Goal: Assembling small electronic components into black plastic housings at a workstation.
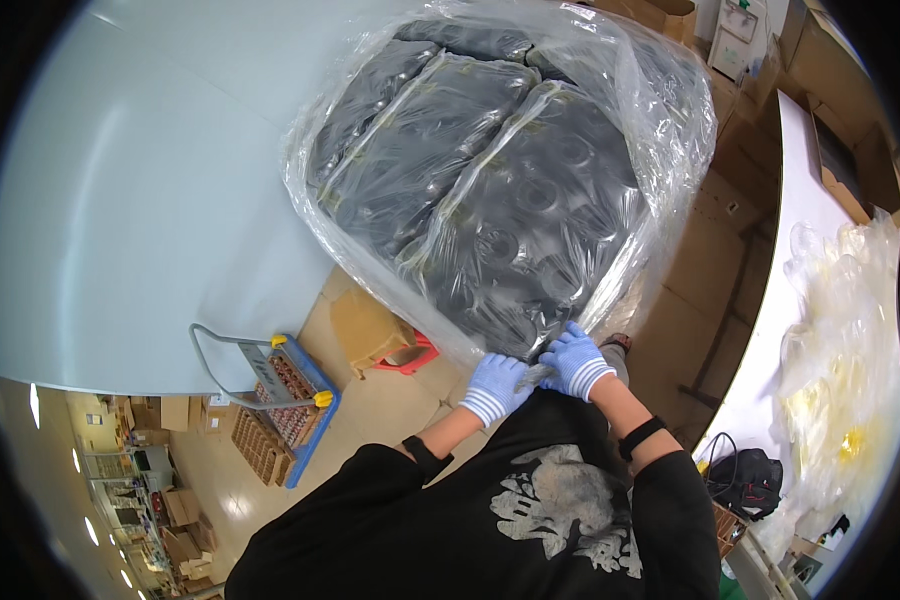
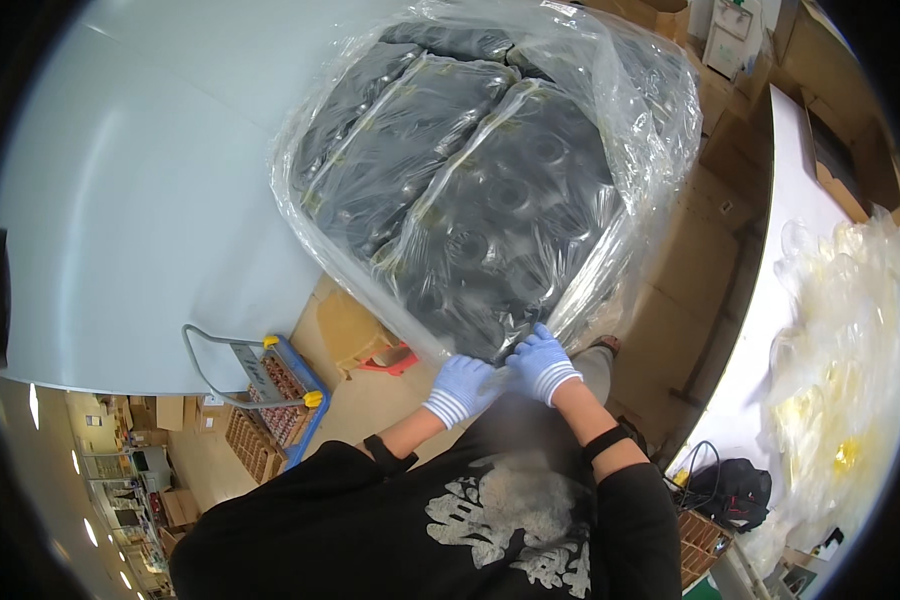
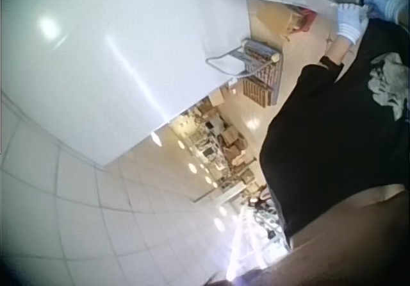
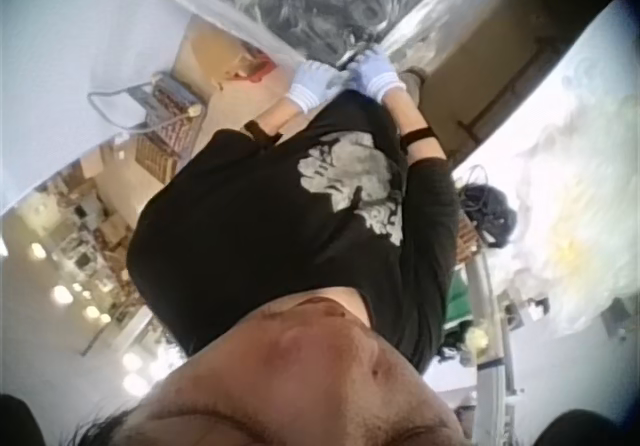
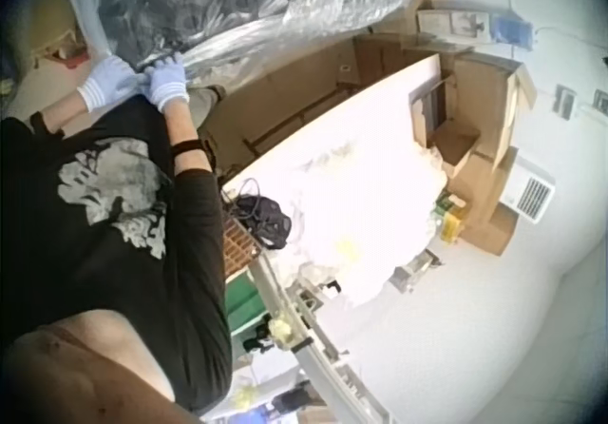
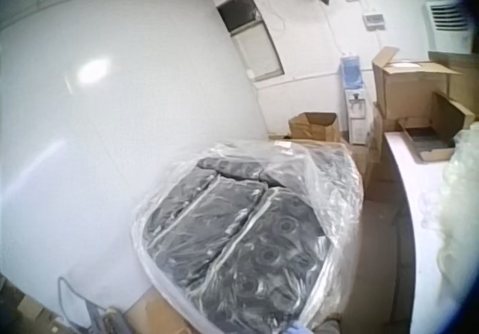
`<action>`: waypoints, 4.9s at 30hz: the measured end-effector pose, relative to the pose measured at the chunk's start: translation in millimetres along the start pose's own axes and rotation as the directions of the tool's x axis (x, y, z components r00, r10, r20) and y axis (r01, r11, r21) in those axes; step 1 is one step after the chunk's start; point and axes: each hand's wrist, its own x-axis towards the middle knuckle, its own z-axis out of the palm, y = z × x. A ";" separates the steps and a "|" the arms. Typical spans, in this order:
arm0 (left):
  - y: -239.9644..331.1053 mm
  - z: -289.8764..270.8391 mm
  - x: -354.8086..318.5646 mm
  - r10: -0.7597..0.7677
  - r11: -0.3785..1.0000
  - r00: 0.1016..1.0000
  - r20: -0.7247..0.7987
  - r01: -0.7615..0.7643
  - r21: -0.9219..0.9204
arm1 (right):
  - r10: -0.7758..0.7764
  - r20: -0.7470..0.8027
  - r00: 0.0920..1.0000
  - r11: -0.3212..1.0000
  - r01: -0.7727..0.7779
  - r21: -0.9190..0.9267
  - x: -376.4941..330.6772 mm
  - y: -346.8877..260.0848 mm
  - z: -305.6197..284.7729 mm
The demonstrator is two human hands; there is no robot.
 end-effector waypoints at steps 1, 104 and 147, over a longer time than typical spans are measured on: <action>3.8 -0.2 -5.0 -0.076 0.997 0.993 0.089 0.078 -0.016 | 0.012 -0.002 1.000 0.999 -0.012 0.043 0.5 -2.2 7.5; -165.3 74.5 177.1 -0.504 -0.469 0.733 0.457 0.212 -0.857 | 0.714 0.385 0.585 -0.401 -0.109 0.909 -133.1 137.6 95.8; -67.5 -88.7 88.3 -0.451 -0.412 0.892 0.026 -0.183 -0.893 | 0.801 -0.154 0.578 0.076 0.157 0.985 -168.0 44.3 -18.1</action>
